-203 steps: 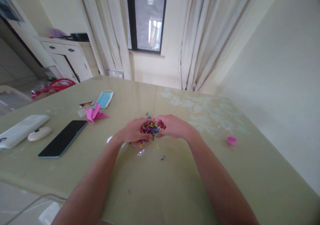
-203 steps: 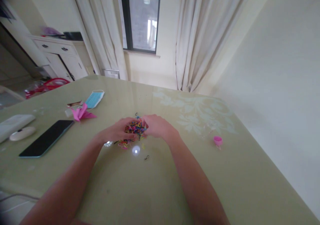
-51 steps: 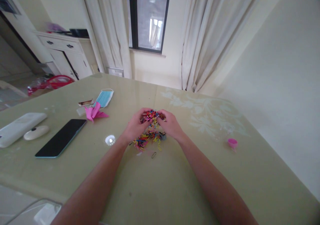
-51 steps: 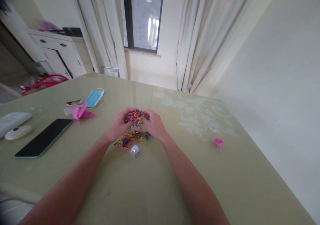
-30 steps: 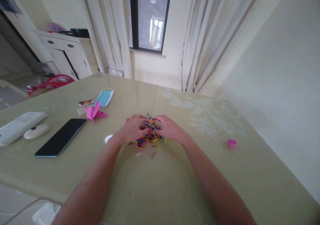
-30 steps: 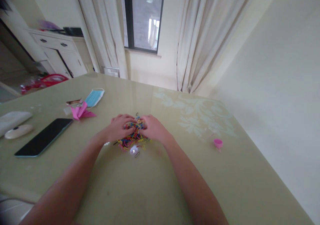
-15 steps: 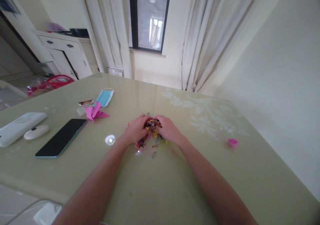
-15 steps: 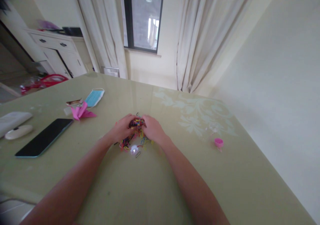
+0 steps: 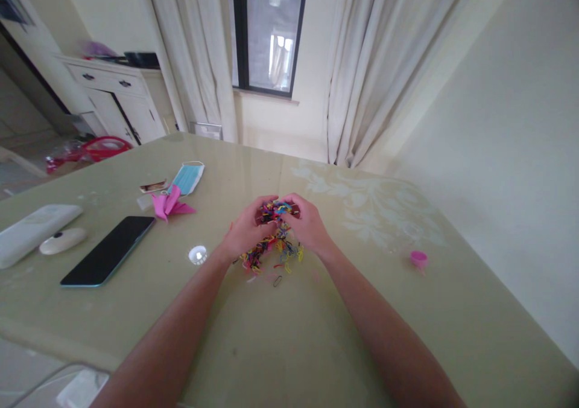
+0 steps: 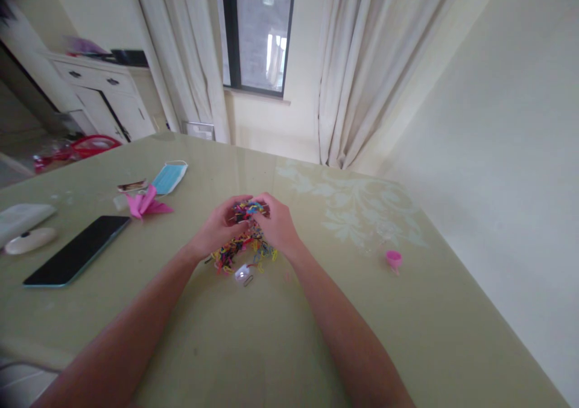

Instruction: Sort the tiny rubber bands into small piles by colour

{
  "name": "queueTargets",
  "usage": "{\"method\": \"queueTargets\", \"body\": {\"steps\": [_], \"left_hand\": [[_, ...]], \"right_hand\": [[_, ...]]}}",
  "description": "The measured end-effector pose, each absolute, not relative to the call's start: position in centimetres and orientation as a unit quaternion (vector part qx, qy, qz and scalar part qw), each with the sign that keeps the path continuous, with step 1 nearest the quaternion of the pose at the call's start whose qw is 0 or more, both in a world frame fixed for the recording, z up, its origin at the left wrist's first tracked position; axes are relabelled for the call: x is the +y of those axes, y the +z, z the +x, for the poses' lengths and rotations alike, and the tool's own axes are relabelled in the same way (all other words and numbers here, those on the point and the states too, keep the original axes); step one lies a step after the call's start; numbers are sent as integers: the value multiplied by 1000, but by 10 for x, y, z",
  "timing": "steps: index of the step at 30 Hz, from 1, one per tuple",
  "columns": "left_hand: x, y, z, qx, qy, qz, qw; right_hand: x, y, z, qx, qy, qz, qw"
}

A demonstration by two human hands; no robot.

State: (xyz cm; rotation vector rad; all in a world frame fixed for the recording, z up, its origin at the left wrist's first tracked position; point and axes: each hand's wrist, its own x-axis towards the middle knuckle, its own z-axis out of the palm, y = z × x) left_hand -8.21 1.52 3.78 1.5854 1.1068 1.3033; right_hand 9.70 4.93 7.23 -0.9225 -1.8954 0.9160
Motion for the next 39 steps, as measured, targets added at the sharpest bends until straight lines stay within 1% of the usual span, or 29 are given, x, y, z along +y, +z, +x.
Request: {"method": "queueTargets", "body": {"steps": [8, 15, 18, 20, 23, 25, 27, 29, 32, 34, 36, 39], "left_hand": [[13, 48, -90, 466, 489, 655, 339], [15, 47, -94, 463, 459, 665, 365], [17, 41, -95, 490, 461, 666, 324], [20, 36, -96, 510, 454, 673, 287], [27, 27, -98, 549, 414, 685, 238], [32, 24, -99, 568, 378, 701, 207], [34, 24, -98, 572, 357, 715, 183], [32, 25, -93, 568, 350, 728, 156], [21, 27, -78, 560, 311, 765, 74], [12, 24, -66, 543, 269, 795, 31], [6, 19, -57, 520, 236, 821, 14], [4, 13, -52, 508, 194, 839, 19]], "right_hand": [[52, 69, 99, -781, 330, -345, 402], [49, 78, 100, -799, 326, -346, 369], [46, 81, 99, -812, 326, -346, 339], [43, 82, 98, -837, 301, -341, 304], [37, 84, 98, -880, 240, -326, 248], [33, 87, 100, -894, 218, -314, 233], [30, 92, 103, -892, 219, -308, 248], [27, 96, 108, -877, 232, -311, 283], [23, 98, 120, -843, 259, -330, 336], [19, 93, 134, -830, 261, -358, 340], [12, 85, 150, -831, 239, -402, 301], [-3, 70, 176, -834, 216, -476, 175]]}}
